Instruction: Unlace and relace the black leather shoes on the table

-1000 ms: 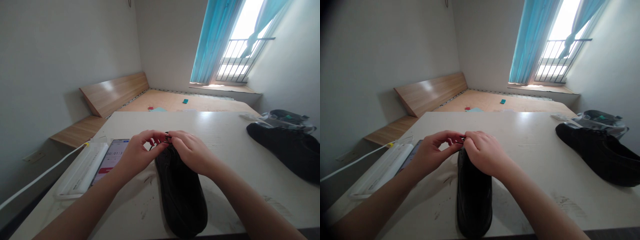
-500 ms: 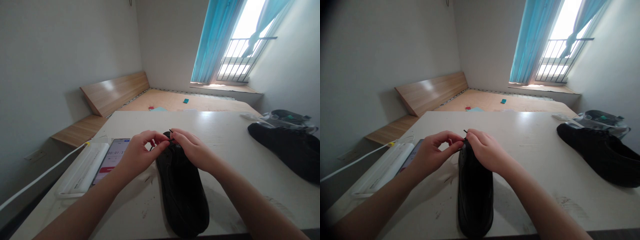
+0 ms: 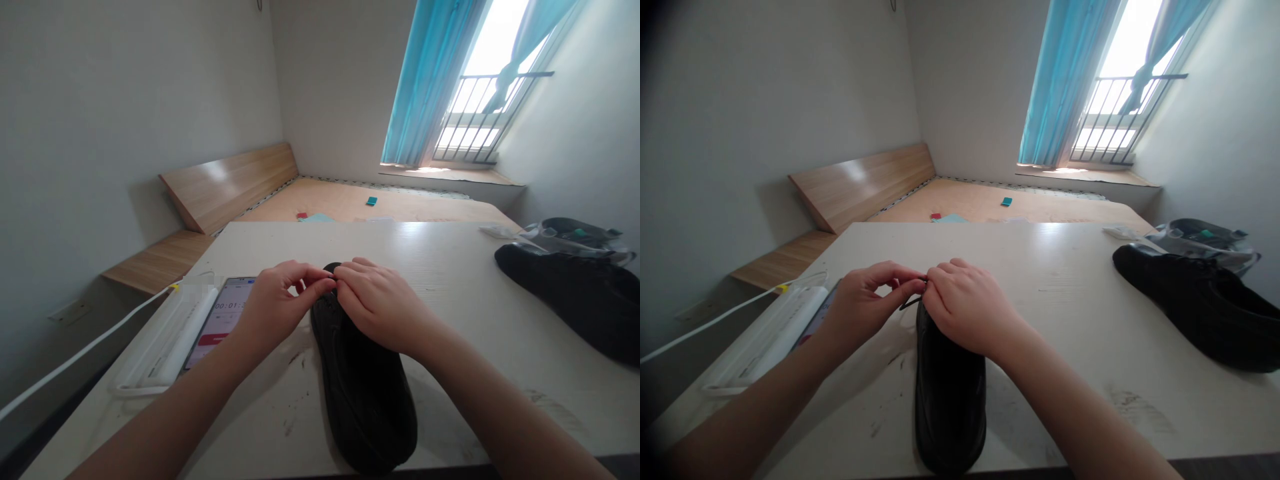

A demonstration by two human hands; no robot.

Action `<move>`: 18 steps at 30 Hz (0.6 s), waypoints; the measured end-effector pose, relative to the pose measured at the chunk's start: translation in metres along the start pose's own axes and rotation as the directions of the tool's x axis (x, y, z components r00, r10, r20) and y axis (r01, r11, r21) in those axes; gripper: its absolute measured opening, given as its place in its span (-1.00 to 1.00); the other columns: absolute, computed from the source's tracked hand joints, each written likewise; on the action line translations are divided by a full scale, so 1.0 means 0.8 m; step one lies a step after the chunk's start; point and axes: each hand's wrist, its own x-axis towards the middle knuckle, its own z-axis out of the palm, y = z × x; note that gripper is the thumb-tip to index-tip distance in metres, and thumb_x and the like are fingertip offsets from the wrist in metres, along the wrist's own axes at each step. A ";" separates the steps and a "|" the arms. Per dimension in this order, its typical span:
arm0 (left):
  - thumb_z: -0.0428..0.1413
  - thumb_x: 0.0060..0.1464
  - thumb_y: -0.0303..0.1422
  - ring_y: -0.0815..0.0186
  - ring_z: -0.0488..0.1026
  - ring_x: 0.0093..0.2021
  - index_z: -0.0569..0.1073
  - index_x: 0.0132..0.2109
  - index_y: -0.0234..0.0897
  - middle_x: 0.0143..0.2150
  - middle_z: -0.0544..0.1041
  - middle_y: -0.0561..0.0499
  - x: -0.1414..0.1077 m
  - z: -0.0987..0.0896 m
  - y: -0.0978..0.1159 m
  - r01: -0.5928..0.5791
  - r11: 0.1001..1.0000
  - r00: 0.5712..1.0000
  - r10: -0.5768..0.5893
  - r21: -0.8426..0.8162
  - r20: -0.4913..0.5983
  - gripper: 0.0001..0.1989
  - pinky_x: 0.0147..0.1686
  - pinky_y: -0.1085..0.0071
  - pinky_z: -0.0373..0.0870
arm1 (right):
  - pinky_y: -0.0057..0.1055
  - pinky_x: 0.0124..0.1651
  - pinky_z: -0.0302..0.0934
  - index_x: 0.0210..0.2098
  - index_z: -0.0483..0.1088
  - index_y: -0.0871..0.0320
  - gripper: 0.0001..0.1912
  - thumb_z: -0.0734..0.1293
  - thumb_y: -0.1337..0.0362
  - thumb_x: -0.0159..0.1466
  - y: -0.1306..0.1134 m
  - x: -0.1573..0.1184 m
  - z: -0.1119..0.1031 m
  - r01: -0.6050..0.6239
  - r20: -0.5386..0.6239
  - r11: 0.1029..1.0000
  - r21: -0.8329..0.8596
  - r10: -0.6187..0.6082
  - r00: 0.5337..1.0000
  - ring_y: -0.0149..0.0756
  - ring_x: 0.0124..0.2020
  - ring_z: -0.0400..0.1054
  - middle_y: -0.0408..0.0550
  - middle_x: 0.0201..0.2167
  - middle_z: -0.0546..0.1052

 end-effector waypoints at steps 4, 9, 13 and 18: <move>0.21 0.07 -0.24 0.43 0.34 -0.49 0.59 -0.29 -0.19 -0.46 0.54 0.12 0.001 -0.001 0.000 0.024 1.000 1.000 -0.024 0.010 0.006 -0.86 -0.44 0.51 0.28 | -0.34 -0.28 -0.02 -0.42 0.28 0.16 -0.74 0.09 0.34 0.36 -0.002 0.001 -0.001 0.024 0.051 0.998 -0.051 -0.022 0.998 -0.30 -0.31 0.21 -0.10 -0.42 0.41; 0.18 0.08 -0.24 0.44 0.33 -0.51 0.55 -0.35 -0.24 -0.49 0.52 0.12 0.001 -0.002 0.002 0.001 0.998 0.999 -0.003 0.066 0.035 -0.83 -0.45 0.51 0.28 | -0.30 -0.25 0.05 -0.37 0.32 0.17 -0.75 0.09 0.34 0.36 -0.009 -0.001 -0.001 0.013 0.068 0.995 -0.104 -0.006 0.998 -0.25 -0.25 0.23 -0.06 -0.35 0.43; 0.14 0.12 -0.23 0.42 0.39 -0.46 0.54 -0.33 -0.26 -0.46 0.53 0.10 0.001 -0.001 0.002 0.026 0.999 1.000 -0.025 -0.020 0.009 -0.80 -0.45 0.52 0.29 | -0.22 -0.06 0.12 -0.32 0.34 0.18 -0.74 0.08 0.31 0.38 -0.007 -0.005 0.000 0.022 -0.021 0.996 -0.081 -0.024 1.000 -0.18 -0.13 0.19 0.03 -0.23 0.39; 0.15 0.13 -0.23 0.38 0.47 -0.38 0.53 -0.33 -0.25 -0.41 0.56 0.09 0.000 -0.001 0.003 0.041 0.977 0.992 -0.065 -0.208 -0.108 -0.81 -0.35 0.49 0.35 | -0.14 0.10 0.09 -0.42 0.28 0.14 -0.72 0.09 0.27 0.40 0.001 -0.001 -0.007 0.018 -0.150 0.950 0.313 0.031 0.988 -0.15 0.05 0.14 0.03 -0.10 0.36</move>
